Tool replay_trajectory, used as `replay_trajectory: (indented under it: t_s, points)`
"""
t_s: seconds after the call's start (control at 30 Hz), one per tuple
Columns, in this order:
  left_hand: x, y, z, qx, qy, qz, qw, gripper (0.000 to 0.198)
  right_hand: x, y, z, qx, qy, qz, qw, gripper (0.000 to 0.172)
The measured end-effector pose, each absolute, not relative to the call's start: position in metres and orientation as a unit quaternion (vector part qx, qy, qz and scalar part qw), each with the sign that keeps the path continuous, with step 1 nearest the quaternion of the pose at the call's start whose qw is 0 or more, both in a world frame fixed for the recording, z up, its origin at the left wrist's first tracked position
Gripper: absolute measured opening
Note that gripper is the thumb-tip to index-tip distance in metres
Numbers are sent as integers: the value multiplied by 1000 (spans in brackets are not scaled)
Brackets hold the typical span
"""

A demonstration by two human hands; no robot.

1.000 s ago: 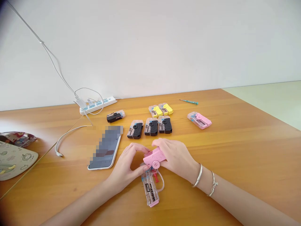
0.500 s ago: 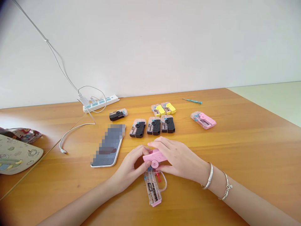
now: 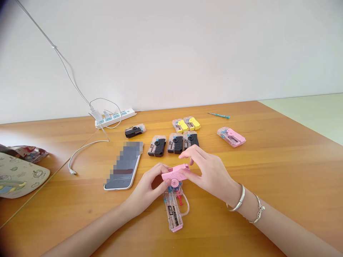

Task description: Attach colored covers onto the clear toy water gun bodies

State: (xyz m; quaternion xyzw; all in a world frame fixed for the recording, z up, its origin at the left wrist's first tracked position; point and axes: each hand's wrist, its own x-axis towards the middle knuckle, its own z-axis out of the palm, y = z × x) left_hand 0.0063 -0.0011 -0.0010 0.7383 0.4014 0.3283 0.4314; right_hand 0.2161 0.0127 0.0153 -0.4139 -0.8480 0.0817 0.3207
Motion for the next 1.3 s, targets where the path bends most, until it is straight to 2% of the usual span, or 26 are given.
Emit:
replay_trajectory:
  t_s: [0.23,0.37,0.53,0.7,0.87,1.0,1.07,1.2,1.3]
  points:
    - [6,2,-2,680,418,353,489,18,215,17,15,-433,-826,281,226,32]
    - [7,2,-3,680,418,349,491,15,216,20,14,-413,-815,338,228,33]
    - [7,1,-4,715,425,344,436,9,215,16,17,-424,-807,241,333,24]
    - [7,-3,-5,769,387,328,388,15,211,5,19,-376,-824,151,396,15]
    - [8,-7,-6,794,369,323,359,18,206,-5,16,-346,-825,173,411,25]
    - [9,-5,-3,748,406,361,382,24,204,-3,13,-346,-800,167,460,22]
    - [9,-3,-3,733,417,367,392,27,205,0,13,-350,-815,125,445,18]
    - [8,-2,-2,730,423,359,400,27,207,3,13,-345,-873,33,345,13]
    - [9,-2,-1,733,422,343,408,25,209,3,13,-344,-887,3,309,11]
